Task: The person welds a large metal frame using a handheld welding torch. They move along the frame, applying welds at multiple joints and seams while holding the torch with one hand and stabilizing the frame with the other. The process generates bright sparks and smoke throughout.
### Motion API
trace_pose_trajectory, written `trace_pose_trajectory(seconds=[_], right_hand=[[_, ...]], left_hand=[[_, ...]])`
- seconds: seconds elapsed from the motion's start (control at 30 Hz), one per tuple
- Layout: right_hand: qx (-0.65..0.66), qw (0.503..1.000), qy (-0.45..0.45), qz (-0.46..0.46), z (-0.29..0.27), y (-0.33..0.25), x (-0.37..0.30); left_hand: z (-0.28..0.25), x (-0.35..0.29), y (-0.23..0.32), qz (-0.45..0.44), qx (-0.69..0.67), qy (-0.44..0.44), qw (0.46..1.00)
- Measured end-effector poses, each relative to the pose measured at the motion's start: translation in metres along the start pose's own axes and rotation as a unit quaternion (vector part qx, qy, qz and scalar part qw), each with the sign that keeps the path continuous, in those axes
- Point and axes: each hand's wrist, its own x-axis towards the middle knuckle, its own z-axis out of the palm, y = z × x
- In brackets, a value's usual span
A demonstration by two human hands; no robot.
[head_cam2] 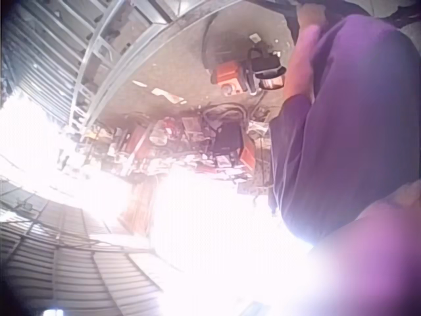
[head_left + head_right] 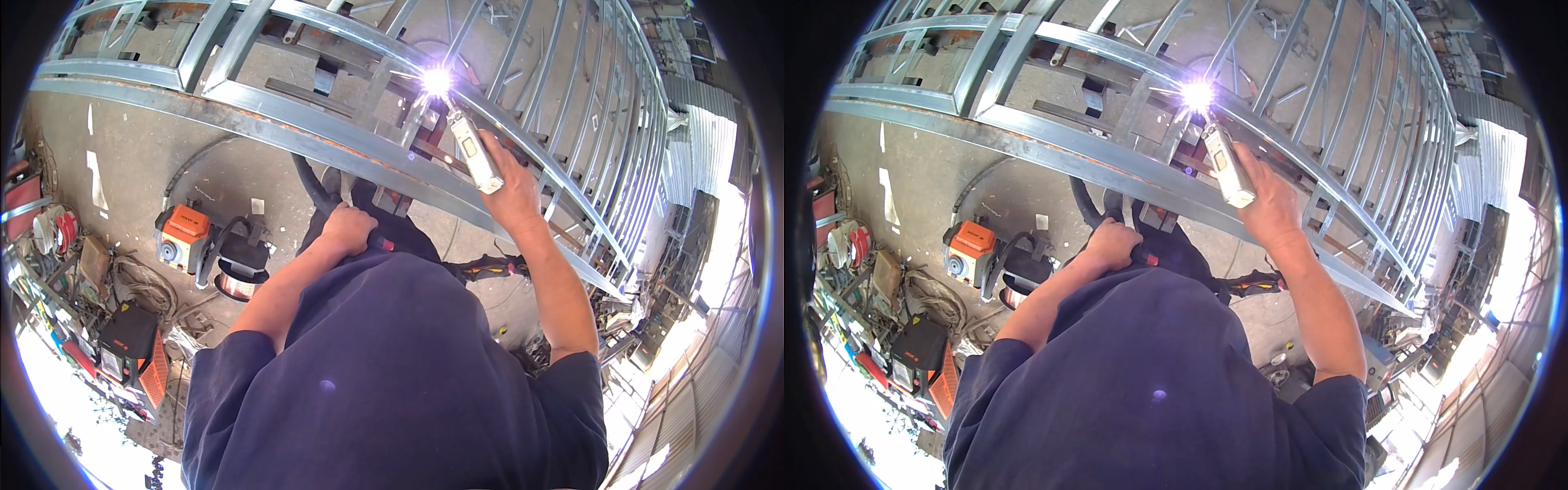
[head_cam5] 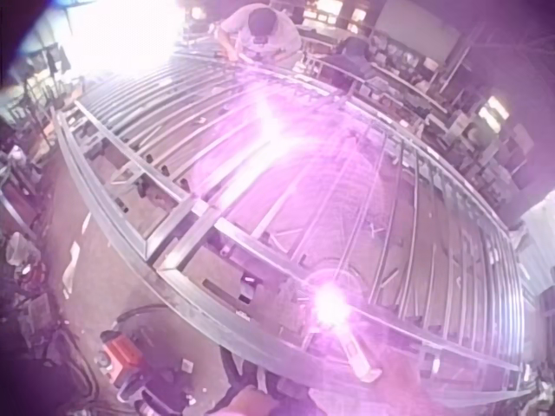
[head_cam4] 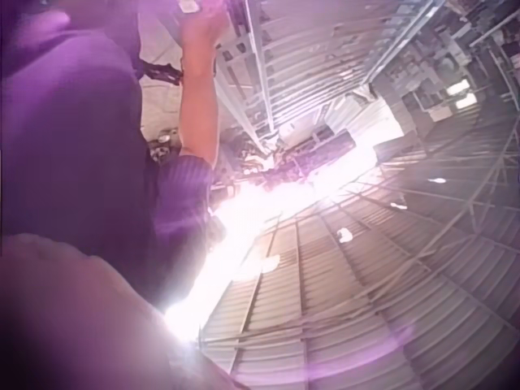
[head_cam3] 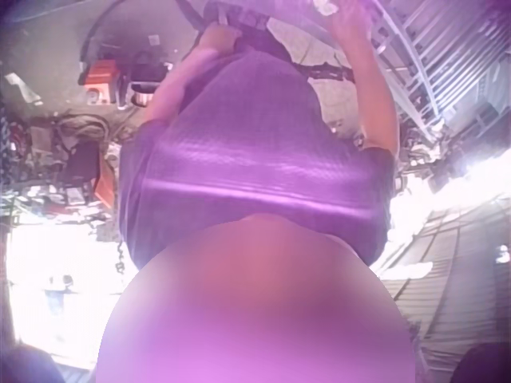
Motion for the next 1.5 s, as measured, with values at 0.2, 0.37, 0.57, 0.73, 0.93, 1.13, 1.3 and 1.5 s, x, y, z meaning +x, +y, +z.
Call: trace_pose_trajectory(seconds=[0.2, 0.37, 0.57, 0.73, 0.93, 1.13, 1.3, 1.5], right_hand=[[0.036, 0.999, -0.021, 0.024, -0.003, 0.006, -0.002], [0.203, 0.976, -0.047, 0.068, -0.033, 0.012, -0.006], [0.366, 0.899, -0.209, 0.119, -0.054, 0.016, 0.027], [0.407, 0.839, -0.336, 0.133, -0.041, 0.028, 0.080], [0.465, 0.784, -0.404, 0.077, -0.010, 0.042, 0.120], [0.517, 0.748, -0.410, 0.073, 0.005, 0.052, 0.129], [0.511, 0.732, -0.440, 0.100, -0.002, 0.049, 0.137], [0.507, 0.742, -0.432, 0.075, 0.002, 0.048, 0.137]], left_hand=[[0.005, 0.007, 0.001, 0.002, 0.005, -0.011, 1.000], [0.015, 0.010, 0.001, 0.014, -0.005, 0.024, 1.000], [0.017, 0.020, 0.006, 0.011, -0.021, 0.026, 0.999], [0.026, 0.019, 0.006, -0.011, -0.024, 0.038, 0.999], [0.027, 0.021, 0.011, -0.037, -0.036, 0.051, 0.997], [0.014, 0.032, 0.020, -0.062, -0.016, 0.020, 0.998], [0.015, 0.037, 0.021, -0.077, -0.026, 0.000, 0.997], [0.016, 0.040, 0.022, -0.088, -0.043, -0.017, 0.995]])
